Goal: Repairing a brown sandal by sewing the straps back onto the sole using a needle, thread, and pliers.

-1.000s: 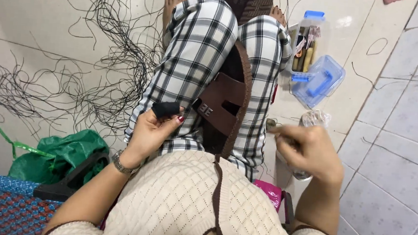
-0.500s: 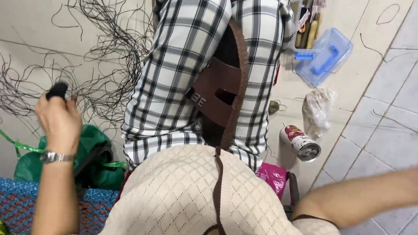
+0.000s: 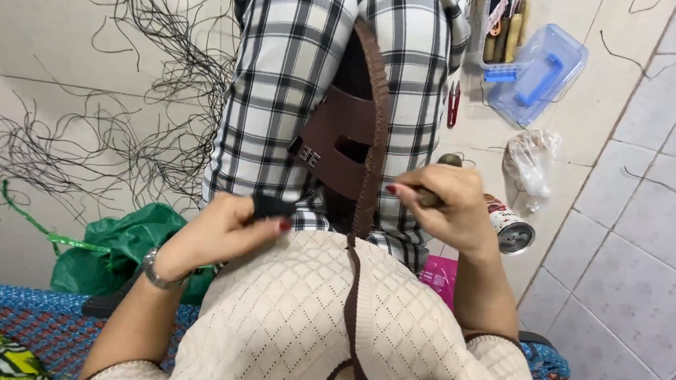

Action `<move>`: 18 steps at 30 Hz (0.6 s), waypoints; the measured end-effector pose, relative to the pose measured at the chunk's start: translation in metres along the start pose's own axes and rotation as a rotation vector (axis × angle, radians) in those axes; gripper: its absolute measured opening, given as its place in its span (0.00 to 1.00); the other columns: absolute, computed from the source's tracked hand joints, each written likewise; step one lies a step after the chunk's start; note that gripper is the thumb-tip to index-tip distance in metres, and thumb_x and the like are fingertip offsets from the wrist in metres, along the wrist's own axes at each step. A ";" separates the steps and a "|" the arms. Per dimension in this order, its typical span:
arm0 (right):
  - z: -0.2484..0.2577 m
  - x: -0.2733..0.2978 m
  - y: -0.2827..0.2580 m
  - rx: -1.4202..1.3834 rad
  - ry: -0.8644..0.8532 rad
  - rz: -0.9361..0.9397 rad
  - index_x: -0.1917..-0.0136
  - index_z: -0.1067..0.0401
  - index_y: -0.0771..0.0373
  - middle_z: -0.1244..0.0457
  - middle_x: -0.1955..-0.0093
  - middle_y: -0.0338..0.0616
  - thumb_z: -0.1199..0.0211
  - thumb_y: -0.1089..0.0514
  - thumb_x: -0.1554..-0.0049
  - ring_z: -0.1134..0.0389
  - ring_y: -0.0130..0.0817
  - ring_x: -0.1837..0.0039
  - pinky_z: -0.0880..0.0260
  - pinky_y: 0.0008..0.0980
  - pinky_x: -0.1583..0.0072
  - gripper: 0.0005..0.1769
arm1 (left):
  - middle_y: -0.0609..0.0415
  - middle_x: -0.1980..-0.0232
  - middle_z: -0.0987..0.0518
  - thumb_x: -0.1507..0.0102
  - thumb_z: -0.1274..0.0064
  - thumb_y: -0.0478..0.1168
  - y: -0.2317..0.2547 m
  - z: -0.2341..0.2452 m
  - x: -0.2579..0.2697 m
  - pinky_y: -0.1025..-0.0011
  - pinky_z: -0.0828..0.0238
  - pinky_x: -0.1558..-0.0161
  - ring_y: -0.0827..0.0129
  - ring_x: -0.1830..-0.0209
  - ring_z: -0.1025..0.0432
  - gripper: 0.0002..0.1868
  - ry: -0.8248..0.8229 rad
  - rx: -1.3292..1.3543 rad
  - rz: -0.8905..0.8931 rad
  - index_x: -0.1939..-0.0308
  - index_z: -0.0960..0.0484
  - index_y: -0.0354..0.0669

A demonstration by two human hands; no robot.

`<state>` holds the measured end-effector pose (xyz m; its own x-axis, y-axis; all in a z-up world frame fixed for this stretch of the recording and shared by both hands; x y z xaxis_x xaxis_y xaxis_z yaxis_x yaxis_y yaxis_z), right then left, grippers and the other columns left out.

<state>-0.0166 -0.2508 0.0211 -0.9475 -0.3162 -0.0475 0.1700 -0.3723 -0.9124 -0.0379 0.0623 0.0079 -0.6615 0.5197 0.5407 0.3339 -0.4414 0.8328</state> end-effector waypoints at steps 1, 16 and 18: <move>0.000 0.003 0.009 -0.001 0.004 0.000 0.58 0.19 0.60 0.32 0.71 0.35 0.32 0.59 0.44 0.37 0.31 0.72 0.37 0.25 0.67 0.03 | 0.46 0.68 0.11 0.39 0.42 0.42 0.003 -0.005 -0.005 0.64 0.22 0.67 0.61 0.71 0.17 0.10 -0.002 -0.004 0.000 0.61 0.10 0.41; -0.015 -0.002 0.018 -0.142 0.265 -0.131 0.63 0.20 0.65 0.44 0.82 0.38 0.31 0.68 0.47 0.52 0.23 0.75 0.52 0.24 0.71 0.03 | 0.48 0.71 0.25 0.36 0.44 0.45 -0.012 -0.020 0.015 0.64 0.33 0.78 0.53 0.80 0.29 0.25 0.194 -0.453 -0.415 0.87 0.25 0.40; -0.032 -0.002 0.032 -0.298 0.283 -0.139 0.63 0.22 0.68 0.45 0.81 0.39 0.31 0.67 0.48 0.51 0.21 0.72 0.53 0.24 0.69 0.03 | 0.50 0.78 0.24 0.34 0.49 0.41 -0.011 -0.018 0.023 0.72 0.37 0.81 0.65 0.84 0.31 0.26 -0.096 -0.030 -0.254 0.88 0.27 0.40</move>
<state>-0.0177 -0.2345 -0.0210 -0.9998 -0.0133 0.0125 -0.0109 -0.1128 -0.9936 -0.0691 0.0655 0.0093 -0.6547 0.6826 0.3246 0.1441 -0.3088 0.9401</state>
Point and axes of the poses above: each hand's wrist, its own x-axis away from the middle knuckle, its own z-axis out of the back of the hand, y = z × x, the point moved 4 cm from there along -x, towards the middle knuckle
